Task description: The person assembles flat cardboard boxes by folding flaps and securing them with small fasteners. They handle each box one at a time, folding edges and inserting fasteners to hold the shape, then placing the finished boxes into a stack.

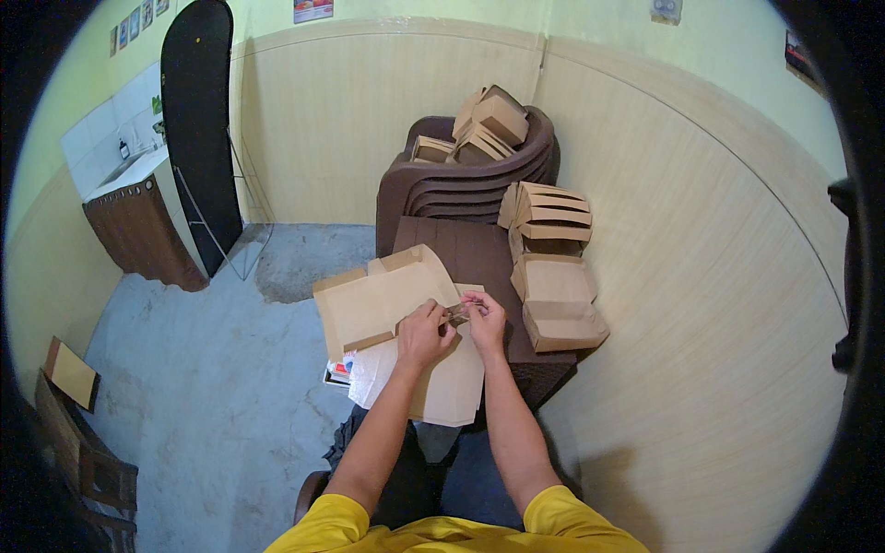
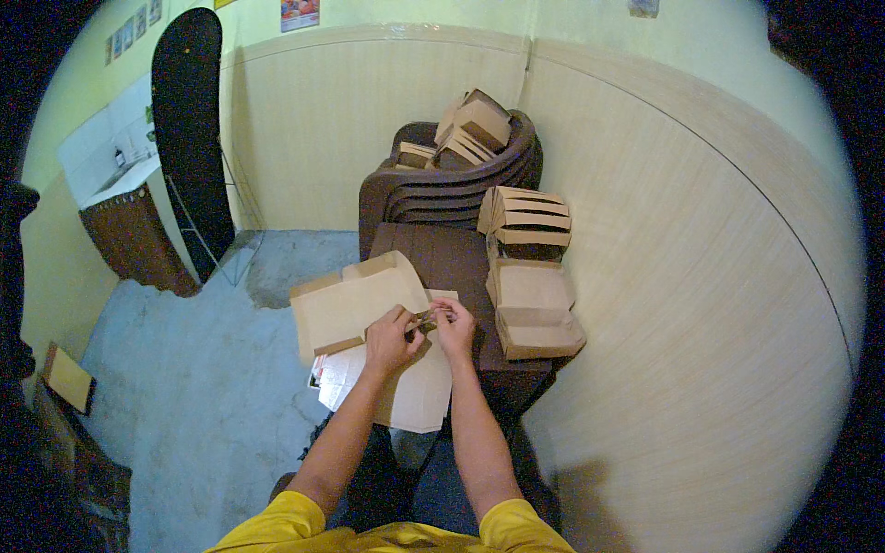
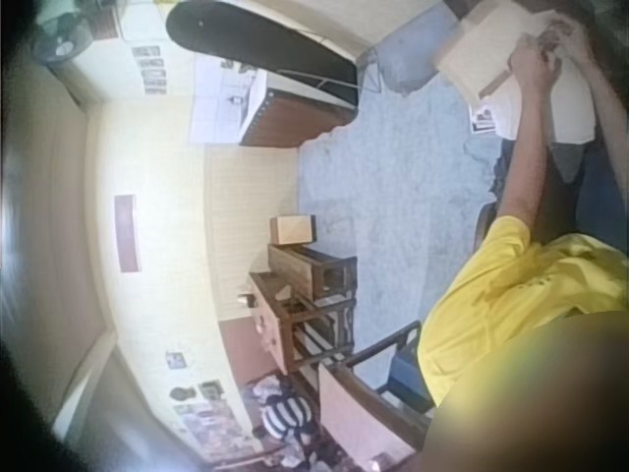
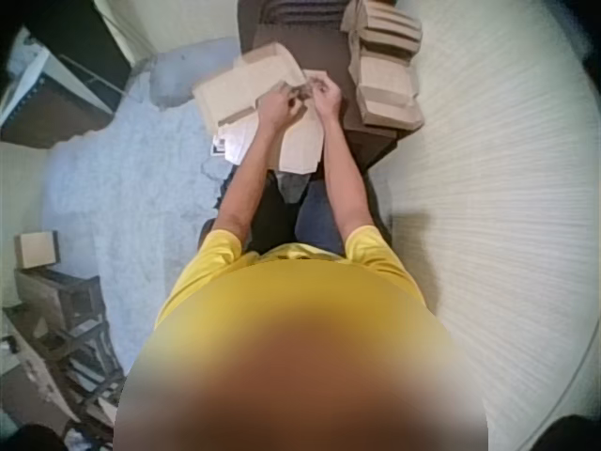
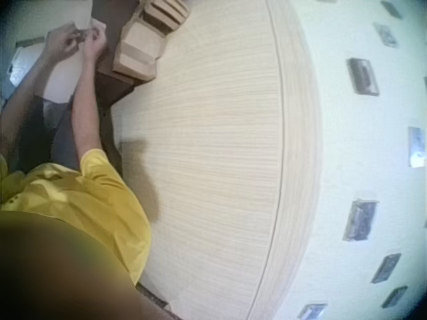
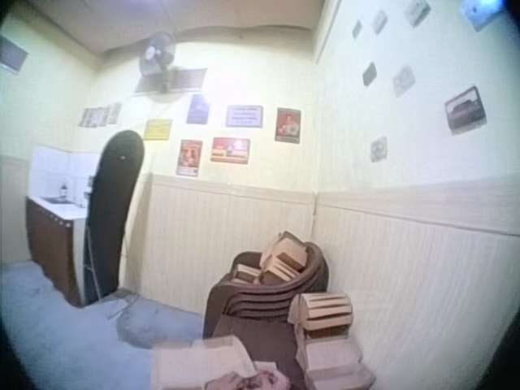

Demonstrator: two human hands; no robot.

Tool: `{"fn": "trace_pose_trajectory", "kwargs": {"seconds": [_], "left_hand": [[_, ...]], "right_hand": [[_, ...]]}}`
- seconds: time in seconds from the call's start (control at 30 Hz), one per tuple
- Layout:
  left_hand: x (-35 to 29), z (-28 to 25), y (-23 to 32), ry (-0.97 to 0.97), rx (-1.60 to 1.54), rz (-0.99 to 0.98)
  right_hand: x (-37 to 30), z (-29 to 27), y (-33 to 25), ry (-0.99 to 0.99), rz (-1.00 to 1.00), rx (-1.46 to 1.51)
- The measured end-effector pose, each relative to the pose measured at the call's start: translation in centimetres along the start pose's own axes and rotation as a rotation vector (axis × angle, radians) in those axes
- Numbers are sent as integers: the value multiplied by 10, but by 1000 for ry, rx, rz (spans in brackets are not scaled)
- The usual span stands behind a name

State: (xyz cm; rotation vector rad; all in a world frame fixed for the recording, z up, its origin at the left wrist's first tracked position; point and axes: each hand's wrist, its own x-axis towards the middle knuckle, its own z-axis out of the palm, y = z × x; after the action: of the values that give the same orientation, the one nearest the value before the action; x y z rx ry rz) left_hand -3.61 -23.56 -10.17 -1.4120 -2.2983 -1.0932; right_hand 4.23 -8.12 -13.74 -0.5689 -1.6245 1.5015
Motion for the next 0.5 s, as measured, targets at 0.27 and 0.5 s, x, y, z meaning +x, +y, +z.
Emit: {"fn": "trace_pose_trajectory", "kwargs": {"seconds": [0.27,0.5], "left_hand": [[8,7,0,16,-30,38],[8,3,-1,61,-93,36]], "right_hand": [[-9,10,-15,114,-172,-336],[12,13,-13,3,226,-370]]}}
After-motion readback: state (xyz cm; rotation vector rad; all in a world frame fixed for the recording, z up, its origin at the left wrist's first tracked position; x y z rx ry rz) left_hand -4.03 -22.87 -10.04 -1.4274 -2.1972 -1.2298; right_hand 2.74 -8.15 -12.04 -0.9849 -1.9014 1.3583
